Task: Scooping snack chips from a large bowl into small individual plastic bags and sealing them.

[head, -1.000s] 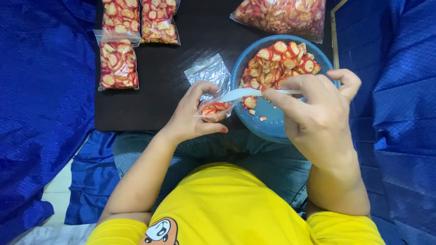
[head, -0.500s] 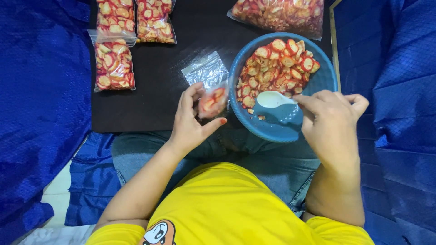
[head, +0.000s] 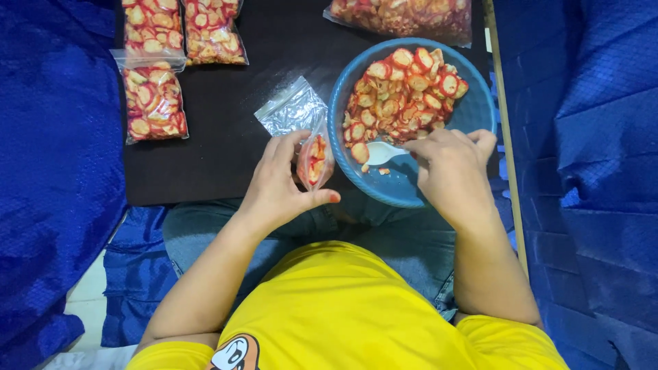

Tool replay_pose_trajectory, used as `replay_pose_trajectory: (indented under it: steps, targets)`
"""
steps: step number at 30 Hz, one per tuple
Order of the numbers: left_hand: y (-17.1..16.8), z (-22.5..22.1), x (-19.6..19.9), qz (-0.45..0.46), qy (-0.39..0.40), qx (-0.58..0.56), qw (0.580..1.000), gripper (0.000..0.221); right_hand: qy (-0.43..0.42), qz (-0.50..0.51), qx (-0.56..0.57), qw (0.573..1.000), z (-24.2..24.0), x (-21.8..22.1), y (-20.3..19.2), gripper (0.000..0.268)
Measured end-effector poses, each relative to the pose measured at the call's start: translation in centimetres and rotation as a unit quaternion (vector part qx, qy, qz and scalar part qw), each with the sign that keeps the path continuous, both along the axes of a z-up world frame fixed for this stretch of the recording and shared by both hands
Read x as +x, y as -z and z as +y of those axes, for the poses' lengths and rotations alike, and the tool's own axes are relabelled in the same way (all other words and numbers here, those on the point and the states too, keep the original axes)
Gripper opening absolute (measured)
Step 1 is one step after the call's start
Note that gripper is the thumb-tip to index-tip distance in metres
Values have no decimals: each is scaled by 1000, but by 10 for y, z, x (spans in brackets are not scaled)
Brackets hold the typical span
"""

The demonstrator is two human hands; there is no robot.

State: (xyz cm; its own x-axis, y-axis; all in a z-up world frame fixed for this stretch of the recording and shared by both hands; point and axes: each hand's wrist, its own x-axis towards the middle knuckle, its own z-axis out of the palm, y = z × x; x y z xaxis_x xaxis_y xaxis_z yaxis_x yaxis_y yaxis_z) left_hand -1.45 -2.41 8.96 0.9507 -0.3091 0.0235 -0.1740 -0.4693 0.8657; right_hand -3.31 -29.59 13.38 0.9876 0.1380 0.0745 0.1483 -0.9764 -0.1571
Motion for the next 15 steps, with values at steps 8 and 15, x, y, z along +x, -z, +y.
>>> replay_pose_trajectory:
  steps: [8,15]
  targets:
    - [-13,8,34,18,122,-65,990,132,-19,41,60,997,-7,5,3,22]
    - [-9,3,45,43,193,-120,973,109,-13,55,22,998,-6,9,1,20]
